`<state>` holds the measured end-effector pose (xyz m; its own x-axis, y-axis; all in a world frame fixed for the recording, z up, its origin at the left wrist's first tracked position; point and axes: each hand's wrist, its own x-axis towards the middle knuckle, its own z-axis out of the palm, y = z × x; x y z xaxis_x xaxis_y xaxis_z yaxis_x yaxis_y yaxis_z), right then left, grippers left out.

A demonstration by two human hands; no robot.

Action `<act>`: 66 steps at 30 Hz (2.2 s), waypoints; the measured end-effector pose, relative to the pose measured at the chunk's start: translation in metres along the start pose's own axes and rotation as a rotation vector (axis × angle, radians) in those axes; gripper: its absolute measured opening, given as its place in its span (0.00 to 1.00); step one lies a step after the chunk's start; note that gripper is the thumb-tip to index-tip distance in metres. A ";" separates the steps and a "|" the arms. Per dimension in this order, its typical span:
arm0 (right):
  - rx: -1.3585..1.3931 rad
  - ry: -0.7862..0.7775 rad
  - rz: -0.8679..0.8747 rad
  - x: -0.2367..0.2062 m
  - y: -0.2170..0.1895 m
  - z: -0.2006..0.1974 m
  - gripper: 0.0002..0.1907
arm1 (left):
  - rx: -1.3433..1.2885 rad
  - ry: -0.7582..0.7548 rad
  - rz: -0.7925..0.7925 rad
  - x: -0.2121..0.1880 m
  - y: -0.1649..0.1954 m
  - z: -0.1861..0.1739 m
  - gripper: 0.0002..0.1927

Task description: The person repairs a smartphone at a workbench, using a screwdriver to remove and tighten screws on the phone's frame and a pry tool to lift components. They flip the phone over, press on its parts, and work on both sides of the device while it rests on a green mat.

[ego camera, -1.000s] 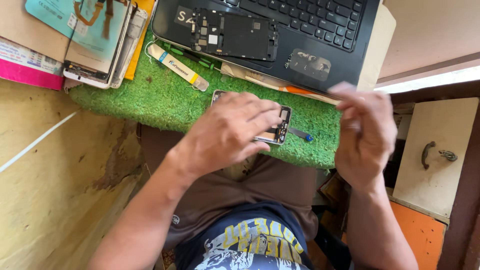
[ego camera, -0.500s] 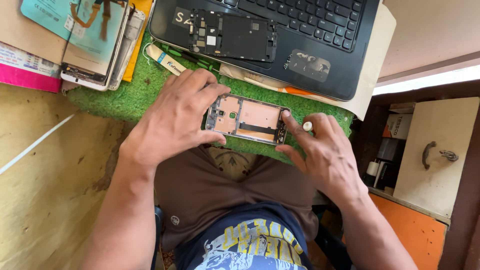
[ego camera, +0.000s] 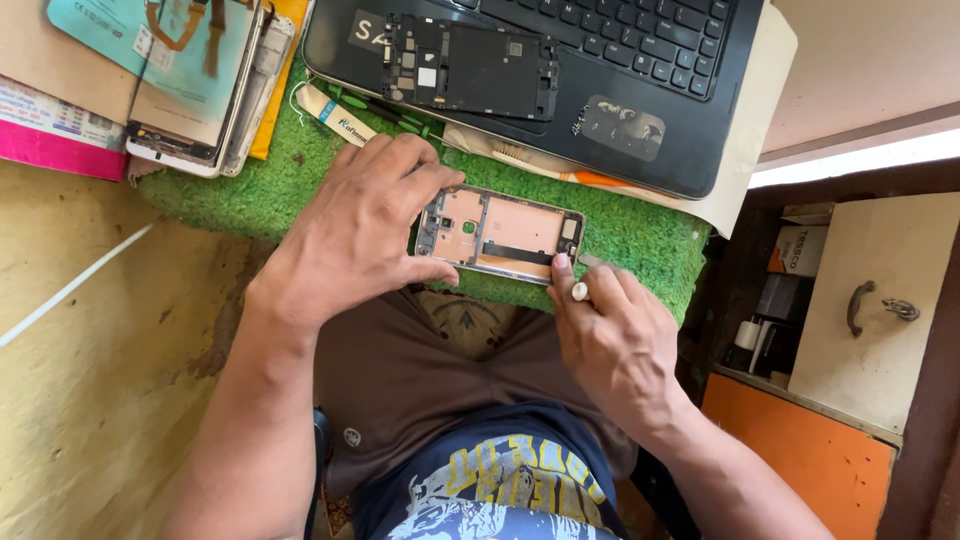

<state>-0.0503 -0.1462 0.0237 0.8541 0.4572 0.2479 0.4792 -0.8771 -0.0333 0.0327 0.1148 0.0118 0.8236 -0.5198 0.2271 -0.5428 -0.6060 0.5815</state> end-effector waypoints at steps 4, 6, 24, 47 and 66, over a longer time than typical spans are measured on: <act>0.011 0.014 -0.016 0.002 0.000 -0.002 0.11 | 0.019 0.007 -0.002 0.001 0.001 0.000 0.44; 0.020 0.034 -0.004 0.001 -0.001 -0.004 0.11 | 0.017 0.008 0.004 0.001 0.002 0.000 0.43; 0.074 0.091 -0.021 -0.002 0.000 -0.001 0.04 | 0.012 -0.015 -0.022 0.001 0.002 0.000 0.44; 0.228 0.087 -0.002 -0.001 0.011 -0.002 0.06 | 0.020 -0.034 -0.012 0.002 0.004 -0.002 0.43; 0.141 0.241 0.168 -0.014 0.048 -0.003 0.06 | 0.046 0.518 -0.079 0.004 -0.024 -0.021 0.16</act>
<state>-0.0397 -0.1948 0.0212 0.8594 0.2448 0.4490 0.3729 -0.9008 -0.2226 0.0522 0.1397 0.0151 0.8296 -0.1121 0.5470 -0.4724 -0.6630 0.5807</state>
